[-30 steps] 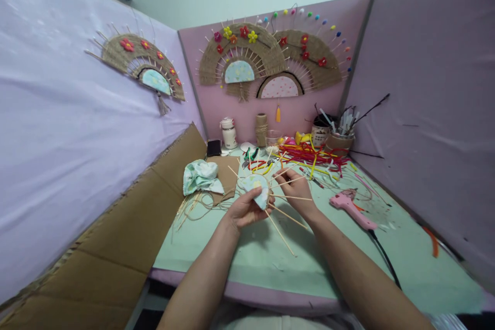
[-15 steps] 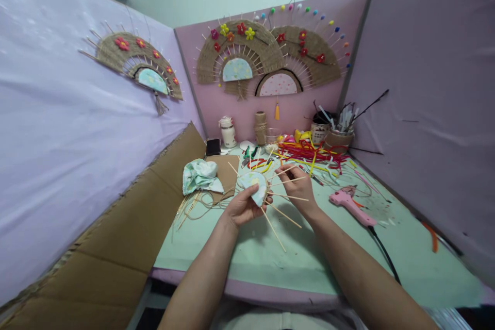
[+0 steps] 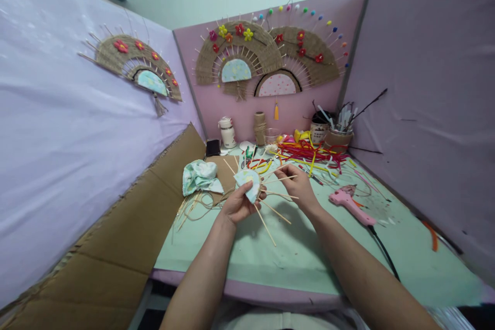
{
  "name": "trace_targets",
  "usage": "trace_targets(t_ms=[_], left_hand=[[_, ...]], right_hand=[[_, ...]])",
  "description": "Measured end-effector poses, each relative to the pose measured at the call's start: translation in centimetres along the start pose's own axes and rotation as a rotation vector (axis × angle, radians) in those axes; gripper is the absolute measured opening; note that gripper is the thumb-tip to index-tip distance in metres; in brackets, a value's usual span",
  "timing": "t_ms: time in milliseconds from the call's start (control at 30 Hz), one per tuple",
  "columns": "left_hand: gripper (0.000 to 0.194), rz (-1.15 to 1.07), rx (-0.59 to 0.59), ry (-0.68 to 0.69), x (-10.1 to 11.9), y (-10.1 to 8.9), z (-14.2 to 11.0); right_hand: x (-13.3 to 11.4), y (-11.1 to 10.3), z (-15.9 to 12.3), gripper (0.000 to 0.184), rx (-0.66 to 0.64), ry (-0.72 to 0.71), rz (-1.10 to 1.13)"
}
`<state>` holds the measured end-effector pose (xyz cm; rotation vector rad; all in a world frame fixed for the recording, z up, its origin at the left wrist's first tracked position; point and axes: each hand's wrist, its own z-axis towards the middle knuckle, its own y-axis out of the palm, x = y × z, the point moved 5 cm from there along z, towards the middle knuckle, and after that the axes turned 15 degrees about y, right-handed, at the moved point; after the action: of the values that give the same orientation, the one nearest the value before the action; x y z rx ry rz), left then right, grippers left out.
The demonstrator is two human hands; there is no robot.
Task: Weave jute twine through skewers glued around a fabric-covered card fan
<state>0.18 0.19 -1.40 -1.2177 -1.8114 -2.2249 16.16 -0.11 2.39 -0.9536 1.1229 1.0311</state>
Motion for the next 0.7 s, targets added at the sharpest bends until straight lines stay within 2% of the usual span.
trace_targets(t_ms=[167, 233, 367, 500, 700], left_hand=[[0.021, -0.082, 0.019, 0.076, 1.3, -0.3, 0.3], [0.023, -0.086, 0.036, 0.117, 1.7, -0.4, 0.4], [0.021, -0.069, 0.058, 0.159, 1.9, -0.5, 0.5], [0.019, -0.016, 0.084, 0.149, 1.7, -0.8, 0.5], [0.021, 0.025, 0.046, 0.081, 1.2, -0.7, 0.3]], right_hand=[[0.6, -0.1, 0.6, 0.026, -0.114, 0.229, 0.282], [0.5, -0.2, 0.7, 0.026, -0.155, 0.265, 0.415], [-0.3, -0.6, 0.6, 0.020, -0.231, 0.181, 0.615], [-0.9, -1.1, 0.6, 0.013, -0.227, 0.088, 0.683], [-0.7, -1.2, 0.9, 0.018, -0.254, 0.197, 0.790]])
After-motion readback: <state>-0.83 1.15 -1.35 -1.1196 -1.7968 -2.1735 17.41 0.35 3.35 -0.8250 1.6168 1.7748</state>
